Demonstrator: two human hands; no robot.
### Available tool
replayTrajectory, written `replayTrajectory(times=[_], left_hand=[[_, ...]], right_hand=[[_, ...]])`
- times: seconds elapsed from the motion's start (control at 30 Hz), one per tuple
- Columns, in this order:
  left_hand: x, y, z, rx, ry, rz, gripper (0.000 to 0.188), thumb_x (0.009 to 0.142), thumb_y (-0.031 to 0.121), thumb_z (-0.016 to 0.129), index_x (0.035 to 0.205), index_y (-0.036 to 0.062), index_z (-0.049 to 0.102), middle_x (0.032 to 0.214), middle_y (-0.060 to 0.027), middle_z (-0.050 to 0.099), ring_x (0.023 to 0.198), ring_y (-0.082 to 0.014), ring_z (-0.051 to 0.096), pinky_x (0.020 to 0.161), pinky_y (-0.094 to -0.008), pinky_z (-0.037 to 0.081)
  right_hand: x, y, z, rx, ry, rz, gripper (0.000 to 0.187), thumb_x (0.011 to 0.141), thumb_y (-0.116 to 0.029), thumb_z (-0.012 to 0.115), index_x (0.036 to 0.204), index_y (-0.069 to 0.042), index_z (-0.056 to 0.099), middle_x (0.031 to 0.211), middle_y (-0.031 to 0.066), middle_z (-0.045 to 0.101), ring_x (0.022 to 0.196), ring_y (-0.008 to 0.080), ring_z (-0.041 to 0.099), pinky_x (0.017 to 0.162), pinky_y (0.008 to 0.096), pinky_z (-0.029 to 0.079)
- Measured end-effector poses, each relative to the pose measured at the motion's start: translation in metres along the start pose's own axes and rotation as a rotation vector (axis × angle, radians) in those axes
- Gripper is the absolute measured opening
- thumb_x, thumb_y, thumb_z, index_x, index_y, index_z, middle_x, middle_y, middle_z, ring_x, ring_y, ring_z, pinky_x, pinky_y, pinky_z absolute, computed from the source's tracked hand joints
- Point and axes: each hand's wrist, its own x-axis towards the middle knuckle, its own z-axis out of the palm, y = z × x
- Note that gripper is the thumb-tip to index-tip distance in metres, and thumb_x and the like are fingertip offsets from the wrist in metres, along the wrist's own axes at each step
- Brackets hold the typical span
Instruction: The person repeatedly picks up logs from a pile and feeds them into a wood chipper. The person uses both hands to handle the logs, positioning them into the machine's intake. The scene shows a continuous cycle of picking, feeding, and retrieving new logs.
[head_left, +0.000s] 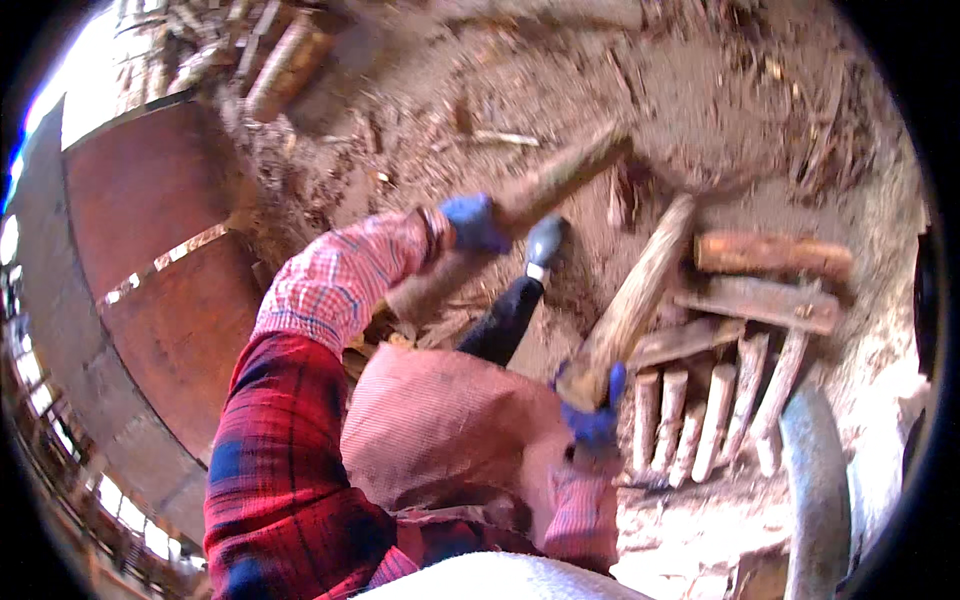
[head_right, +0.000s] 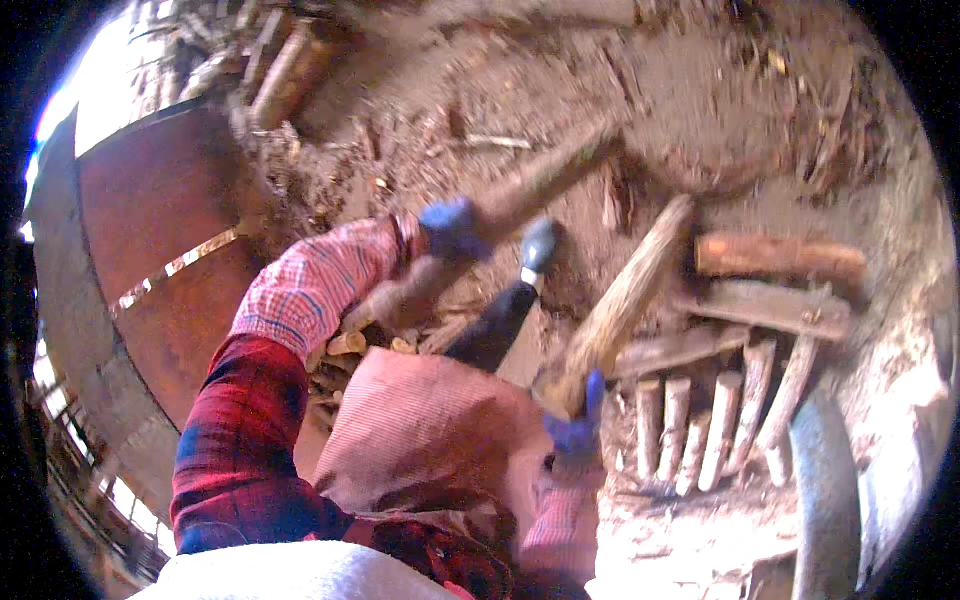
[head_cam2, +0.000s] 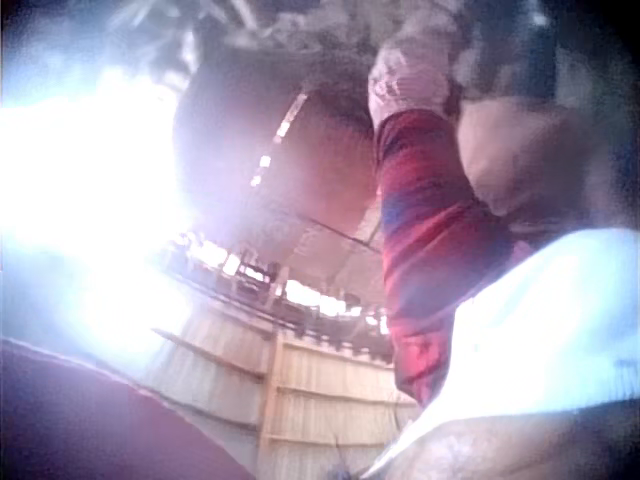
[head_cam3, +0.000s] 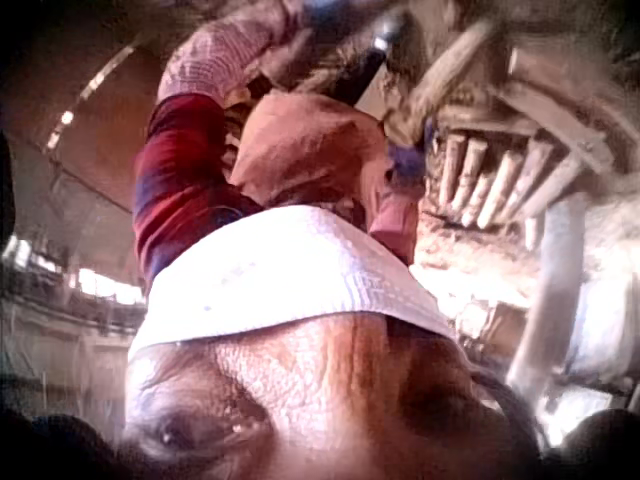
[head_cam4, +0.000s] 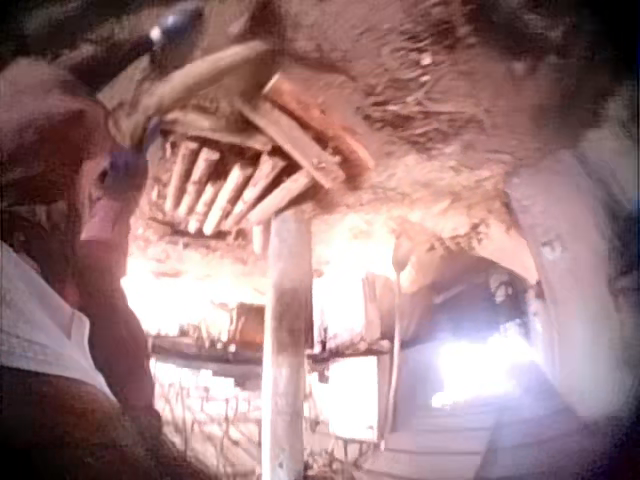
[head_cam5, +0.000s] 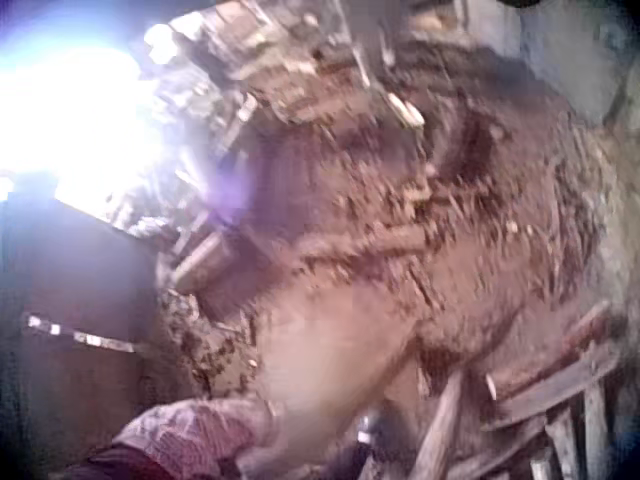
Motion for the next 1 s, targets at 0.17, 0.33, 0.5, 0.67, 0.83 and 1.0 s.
replayTrajectory(times=[0.17, 0.33, 0.5, 0.67, 0.83, 1.0], left_hand=[[-0.070, 0.041, 0.069, -0.717, -0.112, 0.045, 0.063, 0.076, 0.048, 0.071, 0.121, 0.0060, 0.059, 0.107, -0.0090, 0.065, 0.086, -0.0152, 0.061, 0.083, -0.0349, 0.049], [-0.146, 0.145, 0.137, -1.619, -0.211, -0.110, 0.063, 0.080, 0.037, 0.070, 0.130, 0.0060, 0.048, 0.107, -0.0137, 0.064, 0.092, -0.0250, 0.064, 0.087, -0.0387, 0.050], [-0.206, 0.180, 0.269, -1.497, 0.030, 0.051, 0.055, 0.076, 0.038, 0.074, 0.116, 0.0045, 0.057, 0.097, -0.0134, 0.066, 0.083, -0.0247, 0.065, 0.080, -0.0383, 0.052], [-0.385, 0.264, 0.315, -1.464, -0.501, -0.257, 0.060, 0.081, 0.033, 0.071, 0.130, 0.0049, 0.050, 0.114, -0.0089, 0.064, 0.098, -0.0202, 0.063, 0.088, -0.0368, 0.050], [-0.410, 0.278, 0.384, -1.506, -0.494, 0.031, 0.055, 0.082, 0.037, 0.067, 0.125, 0.0055, 0.053, 0.109, -0.0099, 0.064, 0.095, -0.0225, 0.063, 0.085, -0.0380, 0.050], [-0.426, 0.293, 0.459, -1.416, -0.491, 0.126, 0.051, 0.083, 0.041, 0.064, 0.120, 0.0060, 0.056, 0.104, -0.0110, 0.065, 0.091, -0.0248, 0.063, 0.082, -0.0392, 0.051]], right_hand=[[-0.009, 0.017, 0.041, -0.032, -0.011, 0.148, 0.048, 0.087, -0.048, 0.058, 0.109, -0.005, 0.057, 0.094, 0.0099, 0.060, 0.084, 0.0248, 0.056, 0.074, 0.0400, 0.049], [-0.039, -0.020, 0.049, -0.185, -0.118, 0.182, 0.050, 0.089, -0.043, 0.056, 0.122, -0.005, 0.055, 0.118, 0.0137, 0.060, 0.105, 0.0321, 0.058, 0.098, 0.0460, 0.044], [-0.195, -0.018, 0.021, -0.431, 0.050, 0.062, 0.049, 0.089, -0.038, 0.059, 0.123, -0.004, 0.055, 0.112, 0.0128, 0.063, 0.100, 0.0285, 0.061, 0.090, 0.0440, 0.049], [-0.369, -0.020, -0.059, -0.330, 0.111, -0.046, 0.043, 0.089, -0.033, 0.061, 0.119, -0.003, 0.059, 0.103, 0.0119, 0.065, 0.088, 0.0256, 0.064, 0.080, 0.0385, 0.053], [-0.535, -0.008, -0.120, -0.310, -0.091, -0.209, 0.031, 0.092, -0.033, 0.055, 0.105, -0.006, 0.061, 0.085, 0.0084, 0.064, 0.069, 0.0212, 0.061, 0.062, 0.0353, 0.051], [-0.673, 0.038, -0.113, -0.314, 0.011, -0.813, 0.030, 0.093, -0.032, 0.052, 0.106, -0.005, 0.056, 0.073, 0.0043, 0.056, 0.055, 0.0156, 0.050, 0.048, 0.0301, 0.041]])
